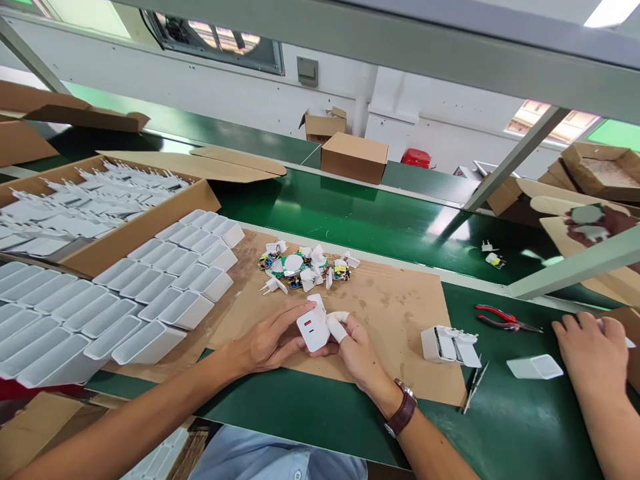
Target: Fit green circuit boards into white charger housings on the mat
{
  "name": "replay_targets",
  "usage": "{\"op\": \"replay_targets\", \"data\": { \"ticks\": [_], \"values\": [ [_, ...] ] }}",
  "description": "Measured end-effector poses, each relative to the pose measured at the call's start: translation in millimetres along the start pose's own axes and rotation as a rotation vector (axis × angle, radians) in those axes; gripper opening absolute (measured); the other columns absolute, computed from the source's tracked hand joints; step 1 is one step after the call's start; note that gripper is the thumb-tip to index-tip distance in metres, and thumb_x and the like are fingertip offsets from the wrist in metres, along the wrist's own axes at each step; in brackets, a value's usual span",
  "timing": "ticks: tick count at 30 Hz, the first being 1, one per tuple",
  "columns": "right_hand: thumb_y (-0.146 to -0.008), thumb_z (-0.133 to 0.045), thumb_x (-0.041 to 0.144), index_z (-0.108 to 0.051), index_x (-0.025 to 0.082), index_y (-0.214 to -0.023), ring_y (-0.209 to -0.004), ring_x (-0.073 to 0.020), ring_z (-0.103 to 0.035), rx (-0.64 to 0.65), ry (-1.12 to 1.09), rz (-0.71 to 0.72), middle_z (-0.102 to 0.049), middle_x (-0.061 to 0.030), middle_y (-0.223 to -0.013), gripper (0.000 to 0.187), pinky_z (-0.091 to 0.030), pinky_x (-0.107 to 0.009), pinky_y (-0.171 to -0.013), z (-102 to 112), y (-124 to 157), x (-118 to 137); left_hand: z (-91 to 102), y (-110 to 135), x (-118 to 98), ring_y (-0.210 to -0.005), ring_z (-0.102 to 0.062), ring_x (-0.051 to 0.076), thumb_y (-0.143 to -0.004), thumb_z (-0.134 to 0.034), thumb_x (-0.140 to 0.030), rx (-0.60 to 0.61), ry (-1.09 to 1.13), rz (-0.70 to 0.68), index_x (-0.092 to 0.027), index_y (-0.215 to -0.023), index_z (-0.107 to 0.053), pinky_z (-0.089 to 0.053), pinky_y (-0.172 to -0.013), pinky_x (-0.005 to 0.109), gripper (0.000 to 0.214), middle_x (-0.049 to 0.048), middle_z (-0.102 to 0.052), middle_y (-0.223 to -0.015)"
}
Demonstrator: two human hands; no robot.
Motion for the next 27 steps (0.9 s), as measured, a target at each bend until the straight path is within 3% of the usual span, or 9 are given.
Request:
{"op": "replay_targets", "data": {
  "ticks": [4,6,11,14,17,20,23,27],
  "values": [
    [-0.087,-0.077,0.072,-0.066,0.022,-0.106,-0.087,-0.0254,-0.074,-0.016,0.040,0.027,-0.074,-0.0057,-0.101,0.054,-0.067,-0.042,-0.074,4,-1,0,0.4,-1,0,-0.134,-0.065,0.030,-0.103,-0.058,-0.017,-0.030,-0.001,0.008,-0.018,-0.164,-0.035,-0.059,-0.111,0.047,0.065,0.0218,-0.063,-0.143],
    [-0.092,-0.074,0.067,-0.067,0.022,-0.107,-0.088,-0.0244,-0.074,-0.057,0.138,0.125,-0.075,-0.0059,-0.100,0.048,-0.067,-0.041,-0.077,9,-1,5,1.1,-1,1,-0.135,-0.063,0.029,-0.102,-0.055,-0.010,-0.082,0.003,0.008,-0.019,-0.162,-0.038,-0.058,-0.111,0.047,0.063,0.0204,-0.063,-0.142],
    [-0.105,-0.064,0.033,-0.069,0.025,-0.113,-0.111,-0.0243,-0.072,-0.199,0.643,0.722,-0.073,-0.0107,-0.121,0.013,-0.064,-0.040,-0.094,13,14,34,10.2,-1,12,-0.126,-0.066,0.024,-0.101,-0.049,-0.002,-0.309,0.045,0.103,-0.021,-0.157,-0.047,-0.064,-0.091,0.033,0.059,0.0175,-0.062,-0.141],
    [-0.104,-0.059,0.016,-0.065,0.026,-0.128,-0.119,-0.0253,-0.070,-0.073,1.006,0.942,-0.071,-0.0120,-0.127,0.027,-0.062,-0.044,-0.099,-1,22,41,13.4,-1,18,-0.116,-0.068,0.023,-0.103,-0.048,-0.007,-0.293,0.123,0.200,-0.023,-0.156,-0.048,-0.064,-0.087,0.033,0.055,0.0158,-0.064,-0.137],
    [-0.106,-0.061,0.017,-0.054,0.024,-0.142,-0.116,-0.0251,-0.071,-0.001,1.095,0.930,-0.071,-0.0134,-0.126,0.038,-0.064,-0.042,-0.095,-8,23,42,13.3,-2,17,-0.117,-0.070,0.023,-0.106,-0.044,-0.009,-0.176,0.227,0.258,-0.025,-0.156,-0.047,-0.062,-0.098,0.039,0.053,0.0134,-0.068,-0.134],
    [-0.107,-0.063,0.020,-0.054,0.022,-0.141,-0.113,-0.0245,-0.072,-0.003,1.067,0.956,-0.072,-0.0132,-0.124,0.035,-0.066,-0.039,-0.093,-9,23,42,14.8,-4,9,-0.118,-0.069,0.024,-0.106,-0.047,-0.012,-0.104,0.292,0.228,-0.025,-0.151,-0.053,-0.059,-0.104,0.042,0.047,0.0114,-0.071,-0.126],
    [-0.107,-0.062,0.021,-0.056,0.022,-0.137,-0.111,-0.0248,-0.073,-0.004,1.097,0.978,-0.073,-0.0127,-0.122,0.030,-0.066,-0.038,-0.092,-10,23,40,17.2,-5,3,-0.115,-0.067,0.026,-0.105,-0.056,-0.021,-0.103,0.326,0.181,-0.022,-0.146,-0.059,-0.060,-0.098,0.041,0.042,0.0137,-0.069,-0.127],
    [-0.110,-0.059,0.032,-0.053,0.021,-0.136,-0.093,-0.0242,-0.073,-0.058,1.120,0.933,-0.072,-0.0113,-0.111,0.029,-0.066,-0.038,-0.077,-5,20,32,17.5,-6,8,-0.100,-0.070,0.021,-0.103,-0.061,-0.018,-0.116,0.323,0.246,-0.025,-0.146,-0.062,-0.062,-0.087,0.035,0.043,0.0120,-0.071,-0.122]
  ]
}}
Point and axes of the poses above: each hand's wrist, its own y-axis away from the middle knuckle, its own z-axis out of the back of the hand, x = y × z, the point moved 5 cm from there along -y, towards the middle knuckle
